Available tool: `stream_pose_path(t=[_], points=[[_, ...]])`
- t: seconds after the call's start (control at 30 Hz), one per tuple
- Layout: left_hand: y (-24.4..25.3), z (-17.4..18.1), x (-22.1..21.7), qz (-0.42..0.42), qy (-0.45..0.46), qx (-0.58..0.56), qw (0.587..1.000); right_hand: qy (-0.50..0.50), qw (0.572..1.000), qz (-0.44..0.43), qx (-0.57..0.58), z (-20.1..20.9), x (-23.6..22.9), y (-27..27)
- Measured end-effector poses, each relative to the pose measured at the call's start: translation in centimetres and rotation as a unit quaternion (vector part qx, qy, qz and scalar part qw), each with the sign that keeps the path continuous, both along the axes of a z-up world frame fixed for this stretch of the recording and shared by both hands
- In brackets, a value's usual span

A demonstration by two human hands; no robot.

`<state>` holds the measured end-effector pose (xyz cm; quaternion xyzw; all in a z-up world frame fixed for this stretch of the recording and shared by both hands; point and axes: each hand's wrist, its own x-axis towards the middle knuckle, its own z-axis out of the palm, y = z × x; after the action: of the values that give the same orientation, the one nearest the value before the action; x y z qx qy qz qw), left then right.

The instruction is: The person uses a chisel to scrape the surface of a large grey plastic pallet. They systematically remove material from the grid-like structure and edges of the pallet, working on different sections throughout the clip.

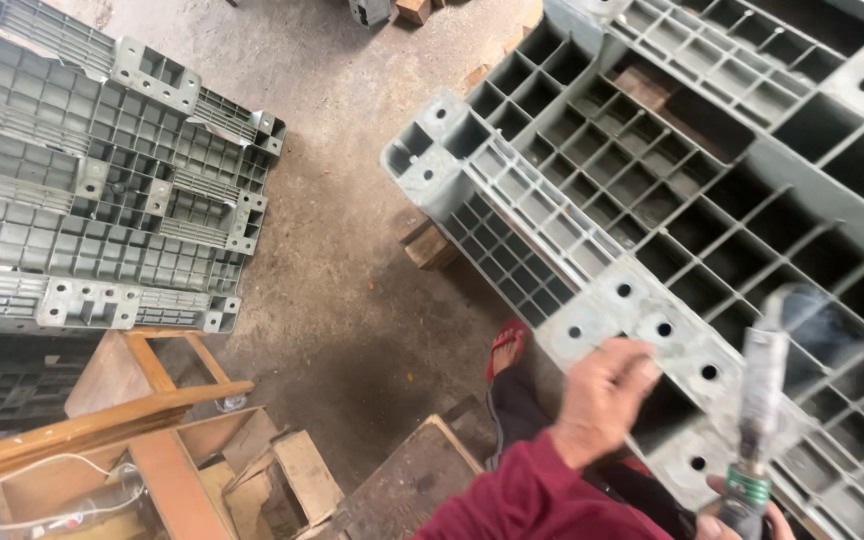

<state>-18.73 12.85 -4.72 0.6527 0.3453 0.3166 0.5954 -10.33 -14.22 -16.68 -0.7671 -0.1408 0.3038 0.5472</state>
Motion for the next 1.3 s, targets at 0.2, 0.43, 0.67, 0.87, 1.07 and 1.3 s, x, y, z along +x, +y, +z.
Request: stream_pose_path(t=[0.2, 0.43, 0.67, 0.87, 1.07, 1.3], points=[[21.2, -3.3, -5.1, 0.165, -0.032, -0.175, 0.97, 0.154, 0.988, -0.001, -0.009, 4.8, -3.9, 14.5], [31.4, -7.7, -2.2, 0.095, -0.061, -0.31, 0.944, 0.285, 0.95, -0.114, 0.06, 11.4, -9.0, 30.1], [30.9, -8.0, -1.1, 0.148, -0.023, -0.315, 0.937, 0.265, 0.954, -0.134, -0.028, 13.1, -7.8, 35.6], [30.9, -6.6, -1.4, 0.166, -0.017, -0.337, 0.927, 0.246, 0.963, -0.106, -0.042, 13.4, -3.8, 36.1], [29.8, -5.9, 0.2, 0.179, -0.115, -0.264, 0.941, 0.183, 0.975, -0.091, -0.085, 12.7, -0.8, 33.7], [18.3, -7.5, 1.2, 0.022, -0.031, -0.447, 0.894, 0.121, 0.978, -0.171, -0.017, 12.0, -2.4, 28.8]])
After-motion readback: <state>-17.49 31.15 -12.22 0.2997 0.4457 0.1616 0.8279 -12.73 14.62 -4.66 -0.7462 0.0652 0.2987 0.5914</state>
